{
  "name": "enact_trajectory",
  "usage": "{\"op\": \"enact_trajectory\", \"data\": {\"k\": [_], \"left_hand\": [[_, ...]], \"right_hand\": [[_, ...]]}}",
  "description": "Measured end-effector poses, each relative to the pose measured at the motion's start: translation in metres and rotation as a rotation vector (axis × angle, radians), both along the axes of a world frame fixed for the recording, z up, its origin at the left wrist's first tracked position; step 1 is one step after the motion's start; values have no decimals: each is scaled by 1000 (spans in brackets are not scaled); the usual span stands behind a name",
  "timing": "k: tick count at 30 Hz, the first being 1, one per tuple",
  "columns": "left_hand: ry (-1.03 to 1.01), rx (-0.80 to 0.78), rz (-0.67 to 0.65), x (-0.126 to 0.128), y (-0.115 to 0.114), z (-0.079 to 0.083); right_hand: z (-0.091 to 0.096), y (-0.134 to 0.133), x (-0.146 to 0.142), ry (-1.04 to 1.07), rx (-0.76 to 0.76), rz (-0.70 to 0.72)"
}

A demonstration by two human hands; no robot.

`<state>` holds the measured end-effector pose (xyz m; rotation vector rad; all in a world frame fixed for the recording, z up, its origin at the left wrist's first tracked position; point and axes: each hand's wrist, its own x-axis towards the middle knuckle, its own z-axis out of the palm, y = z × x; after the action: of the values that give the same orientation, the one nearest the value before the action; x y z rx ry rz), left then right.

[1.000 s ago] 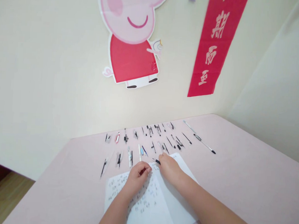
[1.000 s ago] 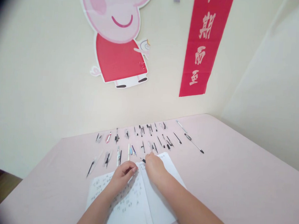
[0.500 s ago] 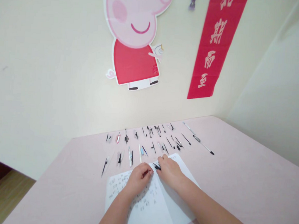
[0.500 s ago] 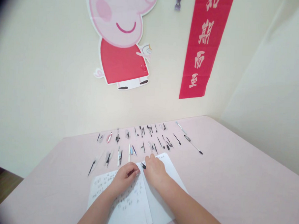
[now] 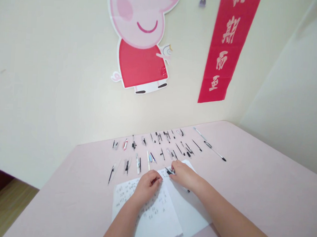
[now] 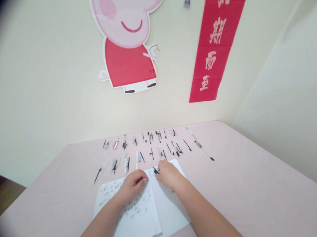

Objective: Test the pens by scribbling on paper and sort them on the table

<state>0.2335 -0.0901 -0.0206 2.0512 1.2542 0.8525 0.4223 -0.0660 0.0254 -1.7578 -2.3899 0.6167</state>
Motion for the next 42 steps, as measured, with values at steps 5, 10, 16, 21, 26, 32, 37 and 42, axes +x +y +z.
{"op": "enact_trajectory", "data": {"k": [5, 10, 16, 21, 26, 32, 37, 42], "left_hand": [[4, -9, 9, 0, 0, 0], [-2, -25, 16, 1, 1, 1], [-69, -40, 45, -2, 5, -1], [-119, -50, 56, -4, 6, -1], [-123, -45, 39, -5, 6, 0], [-123, -52, 34, -6, 7, -2], [-131, -64, 32, -6, 7, -3], [-186, -80, 58, -6, 7, -4]], "right_hand": [[-8, 9, 9, 29, 69, 55], [-12, 14, 15, 78, 88, 105], [7, 4, 9, -60, 110, 43], [13, -4, 2, -222, 51, 75], [8, -5, -5, -275, 50, 75], [11, -10, -12, -294, 48, 81], [9, -10, -12, -272, 67, 62], [1, -5, -7, -82, 158, 39]]}}
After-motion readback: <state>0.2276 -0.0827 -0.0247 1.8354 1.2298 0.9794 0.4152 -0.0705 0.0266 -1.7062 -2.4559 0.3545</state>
